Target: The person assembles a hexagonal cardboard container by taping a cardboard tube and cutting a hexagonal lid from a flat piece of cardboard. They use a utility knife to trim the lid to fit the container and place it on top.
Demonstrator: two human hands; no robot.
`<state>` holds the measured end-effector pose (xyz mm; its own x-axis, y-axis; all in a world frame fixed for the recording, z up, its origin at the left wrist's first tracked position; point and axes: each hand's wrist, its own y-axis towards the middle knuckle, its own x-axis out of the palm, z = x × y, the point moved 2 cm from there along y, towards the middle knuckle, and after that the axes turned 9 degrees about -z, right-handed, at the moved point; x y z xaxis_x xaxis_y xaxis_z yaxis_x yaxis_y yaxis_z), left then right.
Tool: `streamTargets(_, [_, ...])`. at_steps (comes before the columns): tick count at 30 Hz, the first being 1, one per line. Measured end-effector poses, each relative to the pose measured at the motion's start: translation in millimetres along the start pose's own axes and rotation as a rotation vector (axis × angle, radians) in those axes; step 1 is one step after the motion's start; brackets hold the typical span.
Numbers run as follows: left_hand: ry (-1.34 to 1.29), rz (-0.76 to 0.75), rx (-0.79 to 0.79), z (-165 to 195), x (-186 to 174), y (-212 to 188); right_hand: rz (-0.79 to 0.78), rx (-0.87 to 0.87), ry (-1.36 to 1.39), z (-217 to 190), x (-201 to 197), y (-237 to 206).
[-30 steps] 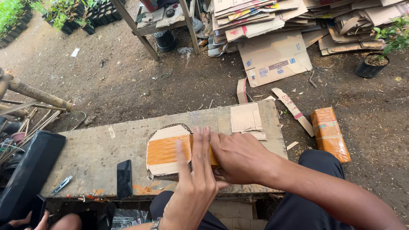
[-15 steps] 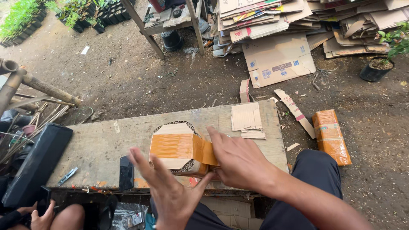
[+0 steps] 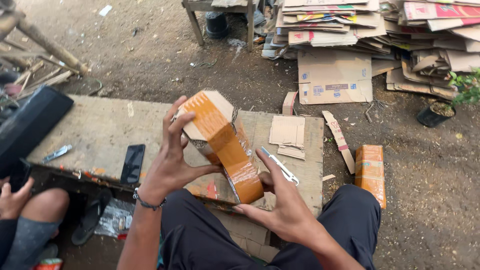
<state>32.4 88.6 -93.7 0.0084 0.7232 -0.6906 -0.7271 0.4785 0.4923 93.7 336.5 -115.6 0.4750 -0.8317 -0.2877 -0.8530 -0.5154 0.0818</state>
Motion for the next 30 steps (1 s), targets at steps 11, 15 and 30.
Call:
streamTargets(11, [-0.687, 0.628, -0.512, 110.9, 135.3, -115.4, 0.016, -0.184, -0.028, -17.1, 7.5, -52.7])
streamTargets(15, [-0.685, 0.512, -0.337, 136.6, 153.1, -91.4, -0.019, -0.183, -0.065, -19.2, 6.5, -68.8])
streamTargets(30, [-0.921, 0.581, -0.326, 143.7, 162.1, -62.1, 0.172, -0.003, -0.627, 182.3, -28.2, -24.3])
